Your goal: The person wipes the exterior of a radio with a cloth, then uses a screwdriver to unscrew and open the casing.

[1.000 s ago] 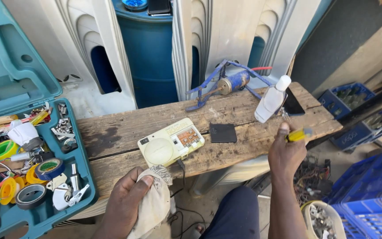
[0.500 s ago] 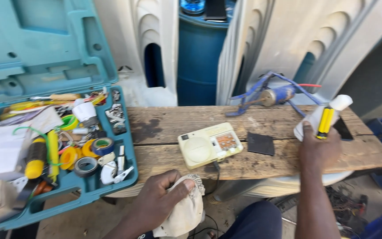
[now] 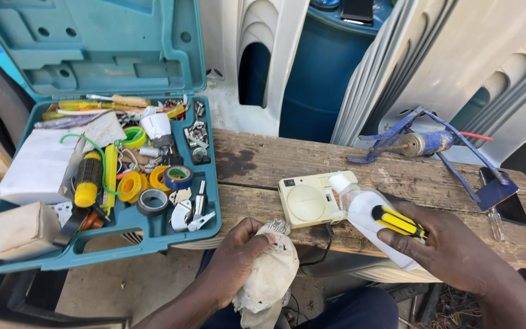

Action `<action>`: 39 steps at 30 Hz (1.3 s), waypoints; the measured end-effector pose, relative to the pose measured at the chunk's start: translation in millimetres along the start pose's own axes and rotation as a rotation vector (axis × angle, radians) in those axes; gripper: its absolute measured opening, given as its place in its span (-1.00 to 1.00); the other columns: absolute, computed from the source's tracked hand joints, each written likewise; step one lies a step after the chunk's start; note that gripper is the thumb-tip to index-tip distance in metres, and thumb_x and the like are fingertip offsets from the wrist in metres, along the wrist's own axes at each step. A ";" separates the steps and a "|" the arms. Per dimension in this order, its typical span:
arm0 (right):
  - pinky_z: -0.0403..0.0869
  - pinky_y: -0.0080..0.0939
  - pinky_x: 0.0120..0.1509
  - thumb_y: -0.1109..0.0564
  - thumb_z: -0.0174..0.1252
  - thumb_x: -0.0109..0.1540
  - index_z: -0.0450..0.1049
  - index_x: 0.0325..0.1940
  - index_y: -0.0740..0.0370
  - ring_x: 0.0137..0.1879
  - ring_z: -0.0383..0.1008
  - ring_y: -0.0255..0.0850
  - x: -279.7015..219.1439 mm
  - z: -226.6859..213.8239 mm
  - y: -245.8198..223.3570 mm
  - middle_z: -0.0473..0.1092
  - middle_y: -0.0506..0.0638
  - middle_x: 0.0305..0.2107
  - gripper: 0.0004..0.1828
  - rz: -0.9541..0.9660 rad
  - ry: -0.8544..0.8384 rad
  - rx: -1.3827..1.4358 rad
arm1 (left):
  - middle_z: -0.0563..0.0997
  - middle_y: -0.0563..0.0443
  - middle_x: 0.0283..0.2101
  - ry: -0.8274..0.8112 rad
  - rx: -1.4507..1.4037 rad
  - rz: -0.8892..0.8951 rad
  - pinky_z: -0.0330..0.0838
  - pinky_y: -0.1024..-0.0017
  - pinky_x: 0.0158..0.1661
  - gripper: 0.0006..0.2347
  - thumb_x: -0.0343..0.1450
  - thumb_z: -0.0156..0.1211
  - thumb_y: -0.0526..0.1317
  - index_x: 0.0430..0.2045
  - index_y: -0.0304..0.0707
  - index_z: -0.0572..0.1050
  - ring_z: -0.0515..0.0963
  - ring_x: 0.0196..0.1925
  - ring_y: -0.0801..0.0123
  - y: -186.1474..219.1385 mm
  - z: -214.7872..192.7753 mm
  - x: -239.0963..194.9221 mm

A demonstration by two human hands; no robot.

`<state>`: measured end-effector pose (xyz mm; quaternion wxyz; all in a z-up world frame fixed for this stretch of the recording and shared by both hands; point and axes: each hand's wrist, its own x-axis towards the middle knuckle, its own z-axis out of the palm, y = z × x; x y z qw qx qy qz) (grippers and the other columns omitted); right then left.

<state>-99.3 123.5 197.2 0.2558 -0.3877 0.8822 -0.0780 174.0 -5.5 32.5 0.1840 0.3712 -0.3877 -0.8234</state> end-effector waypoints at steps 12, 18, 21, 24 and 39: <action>0.38 -0.08 0.50 -0.52 0.09 0.22 0.34 0.52 -0.37 0.47 0.40 -0.16 12.8 -27.6 -49.0 0.40 -0.25 0.40 -0.20 0.003 -0.160 -0.472 | 0.75 -0.14 -0.25 0.042 0.007 -0.080 0.57 0.06 -0.30 -0.82 0.52 0.23 -0.07 -0.22 -0.18 0.57 0.71 -0.29 0.01 9.1 1.5 -8.9; 0.28 -0.02 0.61 -0.58 0.04 0.18 0.13 0.63 -0.51 0.58 0.25 -0.14 18.3 -30.6 -50.6 0.17 -0.22 0.52 -0.08 0.127 -0.206 -0.437 | 0.77 -0.13 -0.30 0.056 -0.068 -0.016 0.57 0.14 -0.23 -0.77 0.50 0.25 -0.03 -0.35 -0.21 0.61 0.74 -0.28 0.10 18.2 7.4 -15.1; 0.41 0.00 0.44 -0.56 0.05 0.21 0.21 0.60 -0.27 0.42 0.43 -0.04 31.6 -28.1 -40.5 0.29 -0.11 0.44 -0.08 0.032 -0.179 -0.470 | 0.78 -0.08 0.15 0.130 -0.089 -0.075 0.60 0.01 0.20 -0.56 0.38 0.18 0.03 0.09 -0.15 0.69 0.72 0.27 0.06 18.2 7.4 -14.9; 0.29 0.01 0.59 -0.59 0.06 0.19 0.25 0.58 -0.30 0.55 0.29 -0.08 35.8 -26.9 -35.2 0.24 -0.13 0.48 -0.08 0.026 -0.193 -0.465 | 0.62 0.01 -0.55 0.042 -0.118 0.109 0.42 0.13 -0.38 -0.69 0.47 0.29 0.05 -0.58 -0.15 0.57 0.60 -0.47 0.24 3.9 -1.4 -6.6; 0.27 0.00 0.58 -0.52 0.07 0.23 0.33 0.53 -0.30 0.55 0.30 -0.12 33.5 -27.2 -40.1 0.29 -0.15 0.47 -0.18 -0.036 -0.175 -0.420 | 0.73 -0.38 -0.36 0.042 -0.278 -0.038 0.62 0.05 -0.32 -0.83 0.42 0.37 -0.23 -0.27 -0.37 0.60 0.72 -0.38 -0.06 7.7 9.8 -9.9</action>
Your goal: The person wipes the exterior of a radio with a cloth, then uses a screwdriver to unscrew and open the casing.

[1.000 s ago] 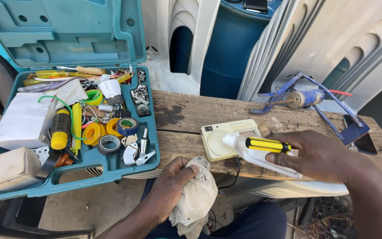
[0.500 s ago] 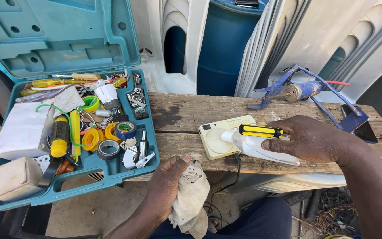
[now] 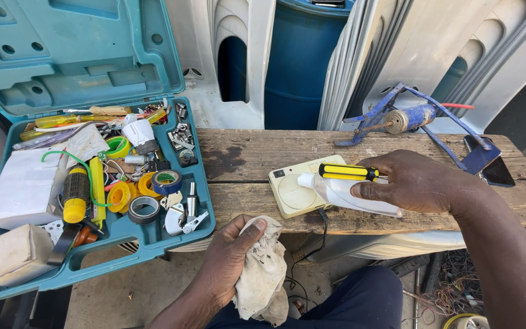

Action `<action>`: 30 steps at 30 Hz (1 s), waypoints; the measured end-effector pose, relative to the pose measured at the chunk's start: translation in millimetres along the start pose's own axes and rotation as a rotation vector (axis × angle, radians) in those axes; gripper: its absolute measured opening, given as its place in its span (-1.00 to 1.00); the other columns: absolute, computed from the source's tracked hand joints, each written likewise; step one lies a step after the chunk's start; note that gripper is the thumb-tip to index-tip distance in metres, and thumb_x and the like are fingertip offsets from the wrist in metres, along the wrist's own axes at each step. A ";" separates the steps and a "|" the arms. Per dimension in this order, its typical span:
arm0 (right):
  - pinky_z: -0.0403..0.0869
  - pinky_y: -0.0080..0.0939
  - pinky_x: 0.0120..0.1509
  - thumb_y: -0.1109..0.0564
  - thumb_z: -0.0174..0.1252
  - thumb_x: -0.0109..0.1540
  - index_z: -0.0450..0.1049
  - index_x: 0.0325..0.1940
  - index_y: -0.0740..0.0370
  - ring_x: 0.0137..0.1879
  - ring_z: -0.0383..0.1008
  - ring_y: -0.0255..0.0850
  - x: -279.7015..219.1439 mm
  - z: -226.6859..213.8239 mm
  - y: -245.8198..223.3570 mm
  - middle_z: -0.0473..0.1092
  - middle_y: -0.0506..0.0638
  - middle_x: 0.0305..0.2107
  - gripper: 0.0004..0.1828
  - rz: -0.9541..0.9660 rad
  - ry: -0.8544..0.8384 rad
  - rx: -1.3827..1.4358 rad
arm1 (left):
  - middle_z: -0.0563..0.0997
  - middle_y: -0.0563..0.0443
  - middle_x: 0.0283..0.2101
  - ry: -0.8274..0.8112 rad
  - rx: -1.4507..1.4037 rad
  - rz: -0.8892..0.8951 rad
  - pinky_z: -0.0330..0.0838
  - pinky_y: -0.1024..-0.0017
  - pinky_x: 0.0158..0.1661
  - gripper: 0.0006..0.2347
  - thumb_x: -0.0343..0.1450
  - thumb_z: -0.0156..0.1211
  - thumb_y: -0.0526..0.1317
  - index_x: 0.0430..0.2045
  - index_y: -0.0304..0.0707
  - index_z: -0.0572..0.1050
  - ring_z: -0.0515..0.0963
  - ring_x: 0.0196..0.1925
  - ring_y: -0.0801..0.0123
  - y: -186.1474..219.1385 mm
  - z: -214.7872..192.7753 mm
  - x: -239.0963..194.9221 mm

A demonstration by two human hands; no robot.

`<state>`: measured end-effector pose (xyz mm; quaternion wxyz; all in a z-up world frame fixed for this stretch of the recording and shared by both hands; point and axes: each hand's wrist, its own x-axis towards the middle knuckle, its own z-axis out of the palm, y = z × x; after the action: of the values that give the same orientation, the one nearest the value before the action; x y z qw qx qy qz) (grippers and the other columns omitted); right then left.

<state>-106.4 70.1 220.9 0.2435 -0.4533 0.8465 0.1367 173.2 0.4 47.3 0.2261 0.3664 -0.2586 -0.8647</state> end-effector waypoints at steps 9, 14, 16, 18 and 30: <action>0.15 0.02 0.68 -0.60 0.00 0.20 0.17 0.61 -0.29 0.64 0.15 -0.09 6.2 5.0 7.2 0.16 -0.14 0.54 -0.05 0.036 -0.003 -0.013 | 0.74 -0.34 -0.14 0.170 -0.040 -0.063 0.56 -0.06 -0.12 -0.66 0.35 0.38 -0.22 -0.01 -0.32 0.60 0.72 -0.16 -0.17 16.2 16.2 -9.3; 0.21 0.00 0.66 -0.54 0.12 0.19 0.20 0.61 -0.43 0.65 0.15 -0.15 -6.1 3.4 0.0 0.13 -0.20 0.56 -0.09 0.065 -0.050 0.058 | 0.74 -0.33 -0.16 0.234 0.006 -0.143 0.48 -0.07 -0.11 -0.53 0.33 0.39 -0.32 0.20 -0.17 0.57 0.71 -0.14 -0.18 23.2 19.5 -13.3; 0.28 0.00 0.57 -0.53 0.09 0.21 0.28 0.56 -0.34 0.55 0.27 -0.09 -0.8 3.3 7.2 0.25 -0.12 0.47 -0.15 0.032 -0.019 0.022 | 0.74 -0.29 -0.15 0.252 -0.024 -0.138 0.48 0.00 -0.11 -0.40 0.30 0.34 -0.35 0.34 -0.13 0.47 0.69 -0.16 -0.07 14.2 16.0 -5.6; 0.34 0.01 0.48 -0.52 0.07 0.23 0.37 0.50 -0.25 0.45 0.40 -0.03 1.2 4.7 10.1 0.37 -0.05 0.39 -0.19 -0.013 0.015 -0.018 | 0.74 -0.25 -0.14 0.277 -0.058 -0.123 0.48 0.08 -0.11 -0.27 0.27 0.30 -0.38 0.49 -0.10 0.37 0.67 -0.17 0.03 8.7 10.9 -2.1; 0.21 -0.04 0.63 -0.56 0.05 0.20 0.18 0.63 -0.36 0.60 0.21 -0.10 6.4 15.6 21.8 0.18 -0.10 0.53 -0.07 -0.055 -0.028 0.057 | 0.70 -0.24 -0.36 0.161 0.030 -0.021 0.52 0.09 -0.23 -0.68 0.39 0.36 -0.05 -0.16 -0.34 0.71 0.66 -0.32 0.05 6.4 10.8 -1.2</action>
<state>-123.1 84.7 204.5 0.2719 -0.4671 0.8338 0.1123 167.2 -0.8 58.2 0.2316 0.4407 -0.2485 -0.8309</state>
